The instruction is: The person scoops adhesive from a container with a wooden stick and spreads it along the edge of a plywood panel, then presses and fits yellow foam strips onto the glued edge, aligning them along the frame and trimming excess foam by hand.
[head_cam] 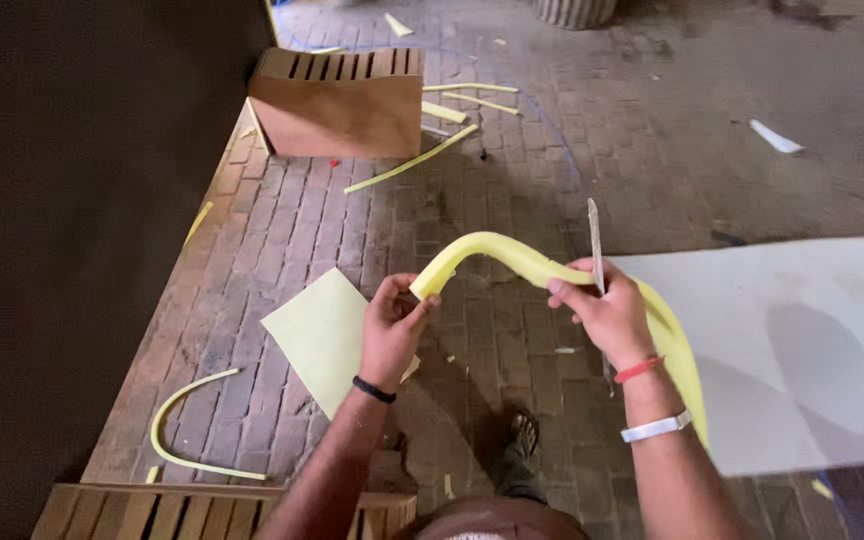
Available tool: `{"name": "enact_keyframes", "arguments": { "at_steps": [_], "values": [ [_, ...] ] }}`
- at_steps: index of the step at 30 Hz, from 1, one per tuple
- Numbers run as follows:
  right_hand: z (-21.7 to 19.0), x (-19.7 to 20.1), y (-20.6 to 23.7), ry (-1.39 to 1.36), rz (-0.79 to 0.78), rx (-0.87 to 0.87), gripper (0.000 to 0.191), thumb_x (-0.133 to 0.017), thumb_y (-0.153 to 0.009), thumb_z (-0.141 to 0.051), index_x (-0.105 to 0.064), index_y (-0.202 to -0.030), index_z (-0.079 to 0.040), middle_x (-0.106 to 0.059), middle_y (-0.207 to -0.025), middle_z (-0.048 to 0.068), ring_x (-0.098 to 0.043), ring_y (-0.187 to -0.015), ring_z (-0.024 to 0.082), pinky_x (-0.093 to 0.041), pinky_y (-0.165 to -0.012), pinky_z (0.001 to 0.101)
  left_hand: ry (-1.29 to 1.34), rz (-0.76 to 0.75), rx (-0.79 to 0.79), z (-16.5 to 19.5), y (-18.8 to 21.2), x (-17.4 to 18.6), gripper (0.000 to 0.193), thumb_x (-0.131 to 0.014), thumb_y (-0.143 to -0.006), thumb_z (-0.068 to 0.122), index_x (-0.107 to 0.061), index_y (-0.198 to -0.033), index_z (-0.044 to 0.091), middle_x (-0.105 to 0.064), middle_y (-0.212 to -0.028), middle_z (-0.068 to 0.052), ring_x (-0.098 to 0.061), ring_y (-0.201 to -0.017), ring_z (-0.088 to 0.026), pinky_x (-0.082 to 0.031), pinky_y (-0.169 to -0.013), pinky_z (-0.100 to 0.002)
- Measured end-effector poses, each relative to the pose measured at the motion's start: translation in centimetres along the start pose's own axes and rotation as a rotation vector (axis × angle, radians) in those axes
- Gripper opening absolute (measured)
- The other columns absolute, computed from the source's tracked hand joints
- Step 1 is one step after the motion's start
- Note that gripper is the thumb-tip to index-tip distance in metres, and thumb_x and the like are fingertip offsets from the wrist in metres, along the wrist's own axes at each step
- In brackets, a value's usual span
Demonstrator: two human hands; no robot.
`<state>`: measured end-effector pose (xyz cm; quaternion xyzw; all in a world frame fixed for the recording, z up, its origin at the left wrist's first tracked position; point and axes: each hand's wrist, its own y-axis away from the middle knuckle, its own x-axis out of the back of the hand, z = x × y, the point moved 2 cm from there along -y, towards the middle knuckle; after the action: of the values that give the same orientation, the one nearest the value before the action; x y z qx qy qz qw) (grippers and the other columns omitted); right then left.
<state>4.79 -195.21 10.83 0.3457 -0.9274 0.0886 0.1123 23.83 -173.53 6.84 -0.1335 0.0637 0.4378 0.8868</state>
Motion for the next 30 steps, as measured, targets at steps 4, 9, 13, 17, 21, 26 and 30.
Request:
{"name": "enact_keyframes", "arguments": {
  "at_steps": [4,9,13,17,21,26,30],
  "values": [
    [-0.1,1.7,-15.6,-0.016,-0.062,-0.01,0.024,-0.079,-0.086,-0.024,-0.072,-0.102,-0.008,-0.077,-0.084,0.002,-0.073,-0.073,0.008,-0.051,-0.056,0.0243,-0.051,0.038,0.077,-1.9,-12.1,-4.0,0.025,-0.074,-0.091,0.006,-0.061,-0.112,0.004,-0.068,-0.091,0.002,-0.063,-0.08,-0.004,-0.052,-0.069,-0.02],
    [-0.7,-0.5,-32.9,-0.012,-0.24,0.002,0.022,-0.08,-0.086,-0.023,-0.074,-0.1,-0.007,-0.077,-0.079,0.002,-0.07,-0.069,0.007,-0.05,-0.055,0.0244,-0.078,0.221,-0.007,-4.0,-25.1,-4.0,0.018,-0.073,-0.098,0.014,-0.065,-0.108,0.002,-0.065,-0.089,0.0,-0.057,-0.077,-0.006,-0.046,-0.066,-0.023],
    [-1.1,-4.5,-45.6,0.045,-0.411,0.089,0.021,-0.08,-0.086,-0.023,-0.076,-0.1,-0.008,-0.077,-0.075,0.002,-0.065,-0.065,0.007,-0.046,-0.054,0.0245,-0.099,0.482,-0.1,-6.5,-35.2,-1.3,0.019,-0.071,-0.098,0.019,-0.07,-0.108,0.004,-0.068,-0.087,0.0,-0.061,-0.077,-0.007,-0.05,-0.067,-0.024],
    [-2.5,-10.5,-59.0,0.15,-0.422,0.194,0.026,-0.075,-0.086,-0.027,-0.074,-0.11,-0.016,-0.078,-0.073,-0.003,-0.065,-0.064,0.004,-0.048,-0.057,0.0236,-0.057,0.562,-0.179,-8.6,-48.6,2.6,0.02,-0.072,-0.095,0.018,-0.071,-0.11,0.004,-0.071,-0.091,-0.001,-0.064,-0.079,-0.009,-0.052,-0.07,-0.025],
    [-5.0,-17.6,-72.4,0.248,-0.467,0.177,0.021,-0.073,-0.091,-0.03,-0.078,-0.102,-0.013,-0.077,-0.07,-0.001,-0.057,-0.06,0.008,-0.045,-0.056,0.0271,0.036,0.674,-0.19,-8.5,-61.2,6.8,0.024,-0.075,-0.089,0.015,-0.063,-0.108,0.008,-0.073,-0.091,-0.003,-0.067,-0.075,-0.012,-0.053,-0.065,-0.027],
    [-9.1,-26.0,-87.5,0.216,-0.506,0.242,0.022,-0.074,-0.09,-0.033,-0.077,-0.099,-0.013,-0.077,-0.069,-0.002,-0.063,-0.06,0.007,-0.047,-0.056,0.0257,-0.073,0.728,-0.223,-6.1,-74.9,11.2,0.015,-0.074,-0.093,0.015,-0.069,-0.102,0.004,-0.074,-0.088,-0.004,-0.07,-0.076,-0.011,-0.055,-0.066,-0.026],
    [-12.6,-34.4,-98.6,0.148,-0.558,0.391,0.022,-0.077,-0.088,-0.032,-0.079,-0.095,-0.011,-0.077,-0.068,0.001,-0.066,-0.064,0.006,-0.046,-0.058,0.0252,-0.173,0.857,-0.214,-4.3,-84.3,16.5,0.015,-0.076,-0.09,0.015,-0.074,-0.099,0.003,-0.077,-0.085,-0.003,-0.072,-0.074,-0.009,-0.055,-0.063,-0.024]
  ]
}}
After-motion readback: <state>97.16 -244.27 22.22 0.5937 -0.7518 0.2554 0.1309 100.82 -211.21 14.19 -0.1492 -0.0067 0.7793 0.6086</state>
